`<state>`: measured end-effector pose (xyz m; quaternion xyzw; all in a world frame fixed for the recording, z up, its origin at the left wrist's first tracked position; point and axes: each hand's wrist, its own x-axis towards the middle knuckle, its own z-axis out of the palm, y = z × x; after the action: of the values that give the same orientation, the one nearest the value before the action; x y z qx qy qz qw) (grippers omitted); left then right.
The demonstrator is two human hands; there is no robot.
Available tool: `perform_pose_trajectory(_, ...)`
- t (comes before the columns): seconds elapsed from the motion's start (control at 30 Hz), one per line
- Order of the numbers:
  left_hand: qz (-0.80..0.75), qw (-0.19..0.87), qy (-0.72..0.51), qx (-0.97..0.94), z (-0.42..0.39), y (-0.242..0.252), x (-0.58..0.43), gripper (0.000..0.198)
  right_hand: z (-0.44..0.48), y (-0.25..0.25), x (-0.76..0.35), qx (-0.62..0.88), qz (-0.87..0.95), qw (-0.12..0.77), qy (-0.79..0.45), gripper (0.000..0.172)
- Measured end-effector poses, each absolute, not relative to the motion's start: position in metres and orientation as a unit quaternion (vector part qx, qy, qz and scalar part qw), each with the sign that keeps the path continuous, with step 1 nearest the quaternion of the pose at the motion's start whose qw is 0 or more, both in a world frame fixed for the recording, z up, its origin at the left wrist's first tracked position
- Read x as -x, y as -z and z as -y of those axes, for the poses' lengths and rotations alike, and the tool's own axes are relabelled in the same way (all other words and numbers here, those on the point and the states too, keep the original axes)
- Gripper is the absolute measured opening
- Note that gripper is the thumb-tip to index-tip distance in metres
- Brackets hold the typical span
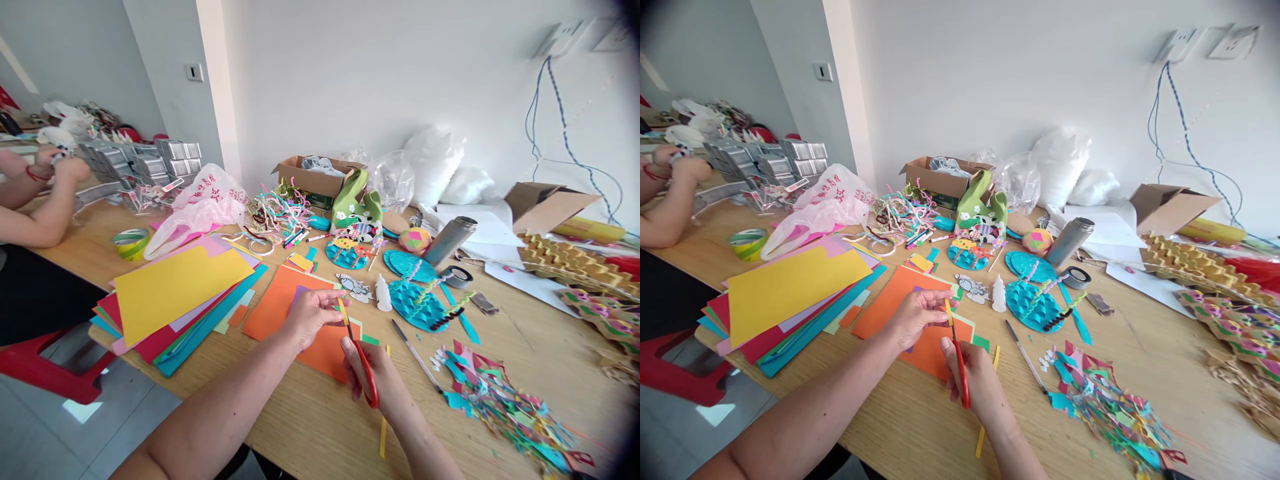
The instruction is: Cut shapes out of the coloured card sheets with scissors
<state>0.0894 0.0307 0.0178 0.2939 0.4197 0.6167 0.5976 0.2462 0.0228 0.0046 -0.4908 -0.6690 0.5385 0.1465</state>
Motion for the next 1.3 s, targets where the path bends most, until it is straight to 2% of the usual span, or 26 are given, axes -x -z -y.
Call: perform_pose_trajectory(1.3,-0.415,0.606,-0.616,-0.284,-0.0294,-0.0197,-0.0896,0.045,-0.0240,0.0009,-0.2456,0.503,0.634,0.156,-0.566,0.057)
